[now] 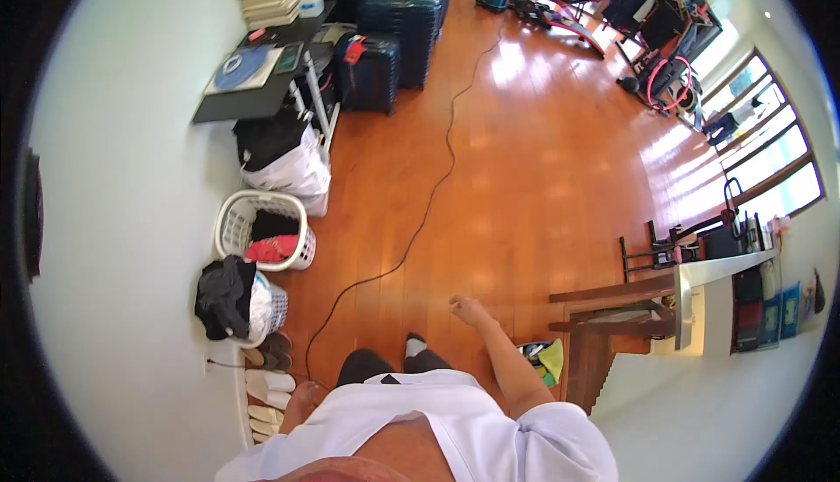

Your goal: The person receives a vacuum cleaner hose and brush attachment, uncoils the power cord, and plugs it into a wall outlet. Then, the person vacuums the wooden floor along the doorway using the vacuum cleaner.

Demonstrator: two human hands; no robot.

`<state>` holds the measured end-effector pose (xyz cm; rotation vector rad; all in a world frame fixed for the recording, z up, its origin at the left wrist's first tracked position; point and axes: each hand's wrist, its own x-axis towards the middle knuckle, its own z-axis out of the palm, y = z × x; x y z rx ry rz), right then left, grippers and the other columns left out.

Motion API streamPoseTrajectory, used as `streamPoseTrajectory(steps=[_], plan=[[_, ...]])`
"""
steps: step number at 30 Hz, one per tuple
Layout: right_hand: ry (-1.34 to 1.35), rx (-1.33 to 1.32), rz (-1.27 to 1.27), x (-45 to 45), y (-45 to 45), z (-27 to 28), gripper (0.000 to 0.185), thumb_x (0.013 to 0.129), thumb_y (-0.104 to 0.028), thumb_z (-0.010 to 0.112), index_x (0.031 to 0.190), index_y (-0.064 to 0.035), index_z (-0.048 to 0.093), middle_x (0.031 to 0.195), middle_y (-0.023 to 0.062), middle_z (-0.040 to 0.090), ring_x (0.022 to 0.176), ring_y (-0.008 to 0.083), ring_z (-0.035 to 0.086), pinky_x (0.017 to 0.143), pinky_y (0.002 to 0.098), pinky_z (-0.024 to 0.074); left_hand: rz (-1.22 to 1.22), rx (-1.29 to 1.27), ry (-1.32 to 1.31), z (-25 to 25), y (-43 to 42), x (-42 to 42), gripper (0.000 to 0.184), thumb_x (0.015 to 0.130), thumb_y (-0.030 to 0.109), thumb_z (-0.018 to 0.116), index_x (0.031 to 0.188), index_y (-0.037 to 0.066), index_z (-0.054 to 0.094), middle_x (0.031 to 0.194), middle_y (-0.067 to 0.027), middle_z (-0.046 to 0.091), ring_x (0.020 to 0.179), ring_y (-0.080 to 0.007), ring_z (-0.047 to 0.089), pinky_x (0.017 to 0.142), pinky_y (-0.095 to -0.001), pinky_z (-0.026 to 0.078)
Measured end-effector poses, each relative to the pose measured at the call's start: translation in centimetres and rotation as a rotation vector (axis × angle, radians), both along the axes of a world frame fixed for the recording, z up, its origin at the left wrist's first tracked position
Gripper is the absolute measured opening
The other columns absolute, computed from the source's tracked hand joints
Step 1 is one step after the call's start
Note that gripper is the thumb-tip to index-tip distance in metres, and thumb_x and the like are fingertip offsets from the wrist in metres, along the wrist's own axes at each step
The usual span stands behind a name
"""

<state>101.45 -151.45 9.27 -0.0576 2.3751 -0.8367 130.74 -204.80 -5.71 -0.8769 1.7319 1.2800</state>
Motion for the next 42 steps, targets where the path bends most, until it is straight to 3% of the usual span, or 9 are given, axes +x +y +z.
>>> streamPoseTrajectory(steps=[5,10,17,19,22,29,34,35,42], plan=[[-0.184,-0.220,-0.104,-14.2,5.4,3.9,0.029,0.089,-0.024,0.057,0.113,-0.0077,0.058,0.085,0.0041,0.061,0.070,0.0117,0.059,0.062,0.0280,0.0481,0.186,0.227,0.031,7.4,9.7,-21.1,0.045,0.087,0.026,0.059,0.126,0.006,0.047,0.093,-0.0046,0.061,0.070,-0.0159,0.057,0.058,-0.0345,0.048],[-0.012,-0.361,-0.388,-27.6,18.6,-0.1,0.027,0.089,-0.021,0.056,0.109,-0.0047,0.059,0.082,0.0072,0.061,0.066,0.0140,0.057,0.056,0.0294,0.0471,-0.026,0.149,-0.018,-1.2,13.6,-40.1,0.035,0.085,0.027,0.062,0.114,0.007,0.057,0.085,-0.0044,0.061,0.065,-0.0166,0.055,0.053,-0.0324,0.045],[0.248,0.411,-0.216,-22.6,46.2,-13.0,0.014,0.079,-0.021,0.057,0.079,-0.0092,0.064,0.074,0.0093,0.063,0.069,0.0264,0.061,0.060,0.0400,0.0488,-0.666,-0.110,0.006,0.5,29.0,-76.5,0.025,0.082,0.030,0.062,0.090,0.007,0.066,0.078,-0.0073,0.062,0.066,-0.0199,0.055,0.055,-0.0369,0.044],[-0.088,0.386,-0.544,-25.7,45.3,-6.1,0.011,0.077,-0.018,0.058,0.080,-0.0116,0.067,0.070,0.0081,0.063,0.067,0.0262,0.061,0.055,0.0404,0.0477,-0.705,-0.050,0.305,2.2,35.9,-89.8,0.025,0.083,0.031,0.063,0.094,0.009,0.058,0.078,-0.0048,0.055,0.058,-0.0175,0.049,0.046,-0.0342,0.039],[-0.385,0.258,-0.800,-35.1,45.6,-2.5,0.012,0.078,-0.018,0.057,0.081,-0.0107,0.066,0.069,0.0087,0.063,0.065,0.0252,0.061,0.055,0.0399,0.0478,-0.866,-0.103,0.541,2.7,47.3,-110.8,0.045,0.085,0.024,0.062,0.124,0.004,0.049,0.116,-0.0124,0.058,0.103,-0.0229,0.057,0.087,-0.0363,0.046],[-0.435,0.163,-0.628,-67.3,56.3,-6.4,0.015,0.080,-0.019,0.055,0.082,-0.0086,0.066,0.068,0.0101,0.062,0.061,0.0228,0.060,0.053,0.0387,0.0479,-0.547,0.125,0.778,14.2,66.4,-140.9,0.041,0.083,0.021,0.063,0.120,0.006,0.053,0.090,-0.0086,0.065,0.080,-0.0186,0.061,0.073,-0.0321,0.049],[-0.316,0.104,-0.592,-102.2,67.4,-6.2,0.018,0.082,-0.019,0.054,0.084,-0.0071,0.066,0.067,0.0110,0.062,0.058,0.0210,0.059,0.052,0.0378,0.0479,-0.471,0.262,0.438,12.4,66.8,-148.3,0.031,0.080,0.016,0.066,0.107,0.005,0.059,0.082,-0.0066,0.064,0.072,-0.0174,0.060,0.063,-0.0335,0.049],[-0.184,0.089,-0.611,-111.2,69.5,-5.6,0.018,0.082,-0.019,0.053,0.084,-0.0068,0.066,0.067,0.0112,0.062,0.057,0.0207,0.059,0.052,0.0377,0.0479,-0.438,0.169,0.631,3.5,64.0,-148.6,0.018,0.078,0.014,0.067,0.092,0.003,0.062,0.073,-0.0065,0.062,0.061,-0.0174,0.058,0.051,-0.0330,0.046],[0.305,-0.162,-0.646,-152.9,69.9,3.4,0.028,0.089,-0.015,0.052,0.113,-0.0021,0.056,0.081,0.0049,0.060,0.066,0.0122,0.059,0.054,0.0270,0.0474,-0.441,0.017,-0.237,4.0,60.0,-159.7,0.014,0.076,0.021,0.066,0.077,0.007,0.065,0.067,-0.0050,0.061,0.057,-0.0168,0.055,0.049,-0.0345,0.044]])
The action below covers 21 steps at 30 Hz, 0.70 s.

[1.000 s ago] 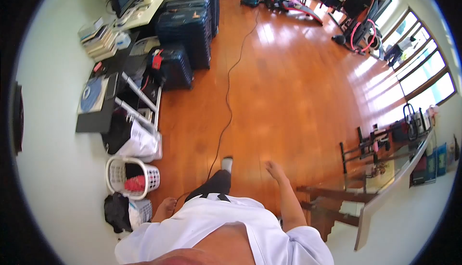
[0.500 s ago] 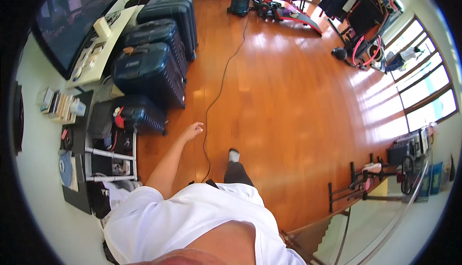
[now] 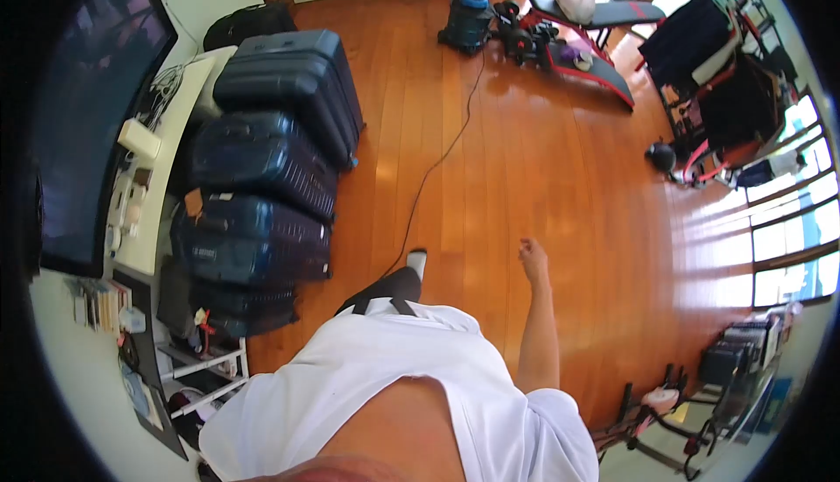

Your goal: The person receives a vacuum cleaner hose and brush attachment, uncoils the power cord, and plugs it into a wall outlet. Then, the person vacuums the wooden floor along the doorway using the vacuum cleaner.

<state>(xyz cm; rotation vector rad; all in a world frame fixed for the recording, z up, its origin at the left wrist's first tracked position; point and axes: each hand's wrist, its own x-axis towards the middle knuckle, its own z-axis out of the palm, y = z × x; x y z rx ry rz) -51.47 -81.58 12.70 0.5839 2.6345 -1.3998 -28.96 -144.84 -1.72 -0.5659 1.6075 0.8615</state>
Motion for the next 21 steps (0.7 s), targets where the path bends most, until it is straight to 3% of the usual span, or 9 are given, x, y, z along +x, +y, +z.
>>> streamPoseTrajectory(steps=[3,6,8,9,11,13,16,20,21], plan=[[-0.194,-0.074,0.114,-7.4,-0.5,1.2,0.027,0.088,-0.015,0.054,0.112,-0.0037,0.058,0.081,0.0054,0.061,0.067,0.0121,0.060,0.055,0.0267,0.0479,-0.034,0.002,0.034,-0.3,1.9,-15.2,0.015,0.076,0.024,0.066,0.075,0.008,0.065,0.065,-0.0046,0.060,0.056,-0.0166,0.055,0.050,-0.0350,0.044],[-0.467,-0.082,0.138,-11.3,-0.6,-0.1,0.025,0.086,-0.015,0.056,0.107,-0.0032,0.060,0.078,0.0055,0.061,0.065,0.0132,0.058,0.054,0.0284,0.0467,-0.073,0.050,0.193,1.7,5.9,-36.6,0.017,0.076,0.026,0.065,0.073,0.009,0.066,0.064,-0.0042,0.060,0.055,-0.0164,0.054,0.051,-0.0354,0.044],[-0.552,0.037,0.193,-12.7,0.8,-3.1,0.021,0.085,-0.016,0.056,0.100,-0.0024,0.062,0.073,0.0055,0.061,0.061,0.0153,0.056,0.052,0.0303,0.0452,-0.138,0.314,0.485,1.2,8.0,-52.2,0.020,0.075,0.028,0.067,0.073,0.008,0.064,0.062,-0.0011,0.059,0.057,-0.0124,0.053,0.051,-0.0318,0.043],[-0.609,0.076,0.219,-13.8,1.1,-4.2,0.021,0.085,-0.016,0.056,0.100,-0.0025,0.062,0.073,0.0062,0.061,0.061,0.0159,0.057,0.052,0.0308,0.0453,-0.109,0.204,0.500,5.4,10.2,-59.9,0.020,0.073,0.025,0.069,0.072,0.007,0.061,0.062,0.0001,0.059,0.058,-0.0112,0.053,0.052,-0.0303,0.043],[-0.752,0.108,0.213,-17.8,2.1,-6.0,0.021,0.085,-0.017,0.055,0.099,-0.0027,0.062,0.073,0.0076,0.062,0.061,0.0170,0.058,0.052,0.0317,0.0456,0.052,0.271,0.970,9.3,13.6,-72.0,0.015,0.074,0.016,0.070,0.071,0.005,0.060,0.067,-0.0013,0.061,0.064,-0.0119,0.056,0.061,-0.0284,0.046],[-0.850,0.133,0.207,-23.4,3.3,-7.6,0.021,0.085,-0.018,0.055,0.098,-0.0030,0.063,0.074,0.0091,0.062,0.062,0.0182,0.058,0.052,0.0326,0.0458,-0.017,0.121,0.991,13.7,15.9,-82.9,0.014,0.075,0.019,0.069,0.079,0.005,0.065,0.077,-0.0053,0.067,0.072,-0.0137,0.060,0.067,-0.0288,0.047],[-0.874,0.175,0.210,-36.6,5.4,-8.9,0.021,0.085,-0.019,0.054,0.097,-0.0033,0.063,0.074,0.0113,0.063,0.062,0.0199,0.059,0.053,0.0340,0.0462,0.053,0.316,1.072,11.8,17.3,-95.4,0.017,0.075,0.021,0.070,0.081,0.006,0.066,0.078,-0.0075,0.067,0.075,-0.0155,0.062,0.070,-0.0293,0.048],[-0.661,0.254,0.198,-61.0,7.5,-9.8,0.022,0.085,-0.021,0.054,0.095,-0.0038,0.064,0.074,0.0142,0.063,0.063,0.0222,0.061,0.053,0.0359,0.0467,-0.207,0.150,0.826,11.8,15.1,-103.2,0.019,0.075,0.021,0.071,0.082,0.004,0.066,0.076,-0.0061,0.066,0.075,-0.0165,0.061,0.071,-0.0299,0.048],[-0.550,0.252,0.183,-68.3,7.0,-9.2,0.022,0.085,-0.021,0.053,0.094,-0.0039,0.064,0.075,0.0149,0.064,0.063,0.0228,0.061,0.053,0.0364,0.0469,-0.126,0.135,0.827,11.2,14.2,-104.0,0.019,0.075,0.021,0.071,0.081,0.004,0.065,0.074,-0.0057,0.065,0.073,-0.0161,0.061,0.068,-0.0301,0.048]])
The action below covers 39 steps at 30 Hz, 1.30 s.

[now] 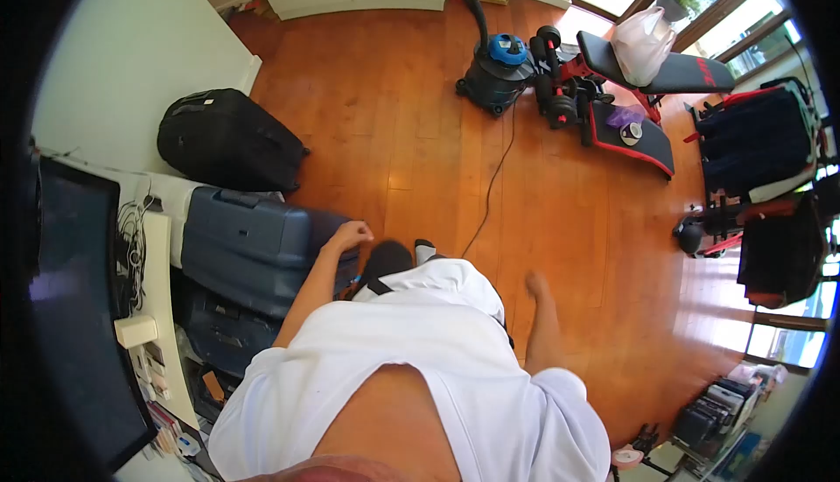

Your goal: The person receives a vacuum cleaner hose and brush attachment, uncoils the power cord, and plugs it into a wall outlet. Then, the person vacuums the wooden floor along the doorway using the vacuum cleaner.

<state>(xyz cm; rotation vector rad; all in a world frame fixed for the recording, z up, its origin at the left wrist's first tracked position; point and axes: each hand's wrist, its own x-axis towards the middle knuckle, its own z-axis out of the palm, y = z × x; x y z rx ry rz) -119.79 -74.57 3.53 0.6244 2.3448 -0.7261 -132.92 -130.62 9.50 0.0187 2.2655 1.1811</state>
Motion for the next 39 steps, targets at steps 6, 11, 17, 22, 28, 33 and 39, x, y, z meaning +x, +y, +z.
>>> streamPoseTrajectory(steps=[6,11,17,22,28,33,39], plan=[[0.497,-0.213,0.121,-39.7,-11.0,11.5,0.026,0.085,-0.015,0.056,0.107,-0.0011,0.058,0.083,0.0121,0.062,0.072,0.0185,0.059,0.066,0.0313,0.0476,0.306,-0.014,-0.188,-8.0,-9.1,-2.9,0.014,0.076,0.017,0.066,0.078,0.003,0.065,0.070,-0.0050,0.063,0.065,-0.0146,0.058,0.060,-0.0303,0.048],[0.534,-0.338,0.066,-54.6,-16.6,10.1,0.025,0.084,-0.012,0.056,0.108,-0.0043,0.058,0.086,0.0128,0.062,0.074,0.0217,0.060,0.069,0.0320,0.0483,0.212,-0.067,-0.445,-9.5,-11.3,-15.2,0.012,0.078,0.016,0.061,0.078,0.004,0.064,0.071,-0.0042,0.063,0.066,-0.0142,0.058,0.061,-0.0303,0.048],[-0.125,-0.210,0.151,-56.4,-17.2,6.5,0.033,0.078,-0.016,0.061,0.109,-0.0047,0.061,0.099,0.0179,0.065,0.088,0.0291,0.063,0.075,0.0373,0.0501,0.313,0.119,-0.417,-13.0,-15.8,-47.1,0.009,0.081,0.013,0.055,0.081,0.009,0.064,0.074,-0.0029,0.063,0.068,-0.0130,0.058,0.064,-0.0302,0.047],[-0.337,-0.229,-0.163,-56.5,-14.8,2.9,0.032,0.080,-0.016,0.060,0.110,-0.0051,0.060,0.088,0.0125,0.065,0.072,0.0221,0.063,0.062,0.0379,0.0513,0.091,-0.150,-0.003,-1.4,-12.9,-78.3,0.023,0.087,0.013,0.058,0.107,0.004,0.059,0.102,-0.0070,0.064,0.096,-0.0169,0.059,0.083,-0.0304,0.046],[-0.329,-0.335,-0.463,-68.9,-12.8,1.5,0.024,0.083,-0.014,0.057,0.105,-0.0049,0.060,0.080,0.0070,0.063,0.061,0.0170,0.059,0.053,0.0321,0.0477,0.095,0.007,0.110,5.5,-4.2,-97.1,0.022,0.087,0.011,0.058,0.108,0.004,0.058,0.099,-0.0032,0.062,0.092,-0.0130,0.057,0.079,-0.0265,0.047],[0.019,-0.286,-0.457,-86.1,-12.8,1.9,0.029,0.080,-0.015,0.057,0.104,0.0003,0.059,0.088,0.0170,0.065,0.076,0.0250,0.064,0.067,0.0357,0.0501,-0.071,0.112,-0.103,5.3,0.7,-103.8,0.025,0.088,0.013,0.059,0.111,0.005,0.057,0.100,-0.0042,0.058,0.090,-0.0132,0.055,0.077,-0.0268,0.047],[0.369,-0.191,-0.201,-106.7,-14.0,7.2,0.029,0.081,-0.012,0.060,0.109,-0.0030,0.057,0.095,0.0164,0.061,0.092,0.0290,0.059,0.079,0.0363,0.0458,-0.061,0.199,-0.253,3.0,4.2,-115.7,0.035,0.088,0.017,0.059,0.121,0.009,0.050,0.107,-0.0028,0.055,0.088,-0.0117,0.055,0.070,-0.0230,0.044]])
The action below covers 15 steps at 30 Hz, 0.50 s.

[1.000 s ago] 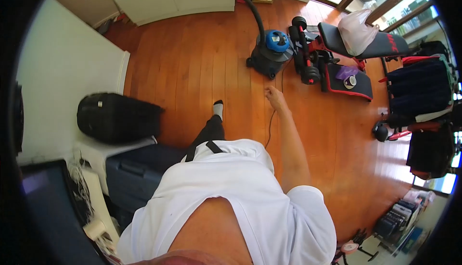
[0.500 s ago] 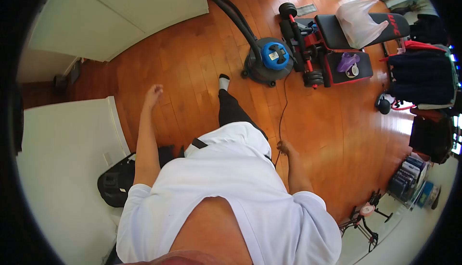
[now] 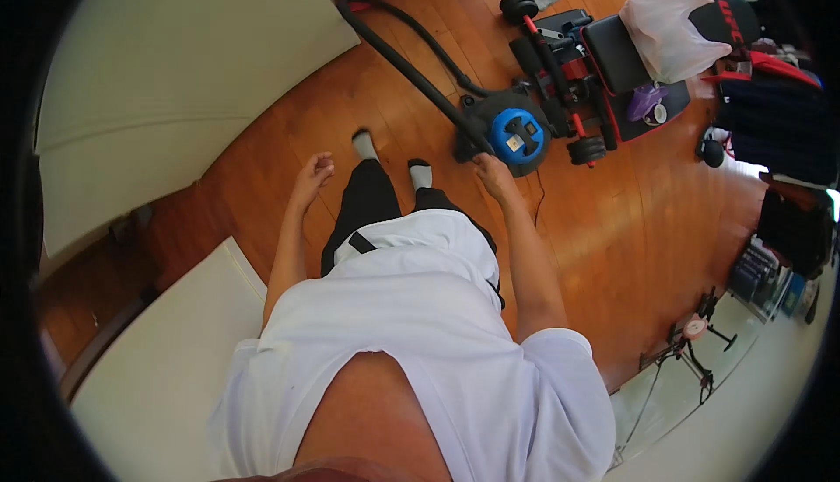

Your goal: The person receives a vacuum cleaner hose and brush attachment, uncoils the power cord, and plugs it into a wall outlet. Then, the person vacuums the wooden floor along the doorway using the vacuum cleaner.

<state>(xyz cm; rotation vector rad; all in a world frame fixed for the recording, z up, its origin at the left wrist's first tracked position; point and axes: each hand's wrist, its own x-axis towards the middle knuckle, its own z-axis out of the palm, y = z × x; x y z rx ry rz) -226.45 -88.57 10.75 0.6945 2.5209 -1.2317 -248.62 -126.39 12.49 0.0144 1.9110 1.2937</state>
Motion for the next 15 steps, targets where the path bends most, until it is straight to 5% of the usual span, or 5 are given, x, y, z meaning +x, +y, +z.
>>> streamPoseTrajectory(steps=[9,15], plan=[[0.032,0.008,-0.188,-16.3,-5.8,1.1,0.025,0.084,-0.010,0.058,0.109,-0.0046,0.057,0.095,0.0158,0.059,0.092,0.0306,0.058,0.080,0.0377,0.0458,-0.323,0.006,-0.090,-3.4,8.0,-20.1,0.045,0.089,0.021,0.060,0.127,0.006,0.044,0.112,-0.0112,0.052,0.098,-0.0159,0.053,0.078,-0.0259,0.045],[0.052,-0.102,-0.466,-23.2,-6.0,-0.8,0.027,0.083,-0.007,0.058,0.110,-0.0048,0.056,0.109,0.0160,0.057,0.106,0.0328,0.053,0.090,0.0398,0.0420,-0.250,-0.188,-0.264,-5.6,14.3,-29.8,0.054,0.087,0.028,0.062,0.132,0.009,0.039,0.115,-0.0083,0.053,0.098,-0.0158,0.053,0.079,-0.0294,0.046]])
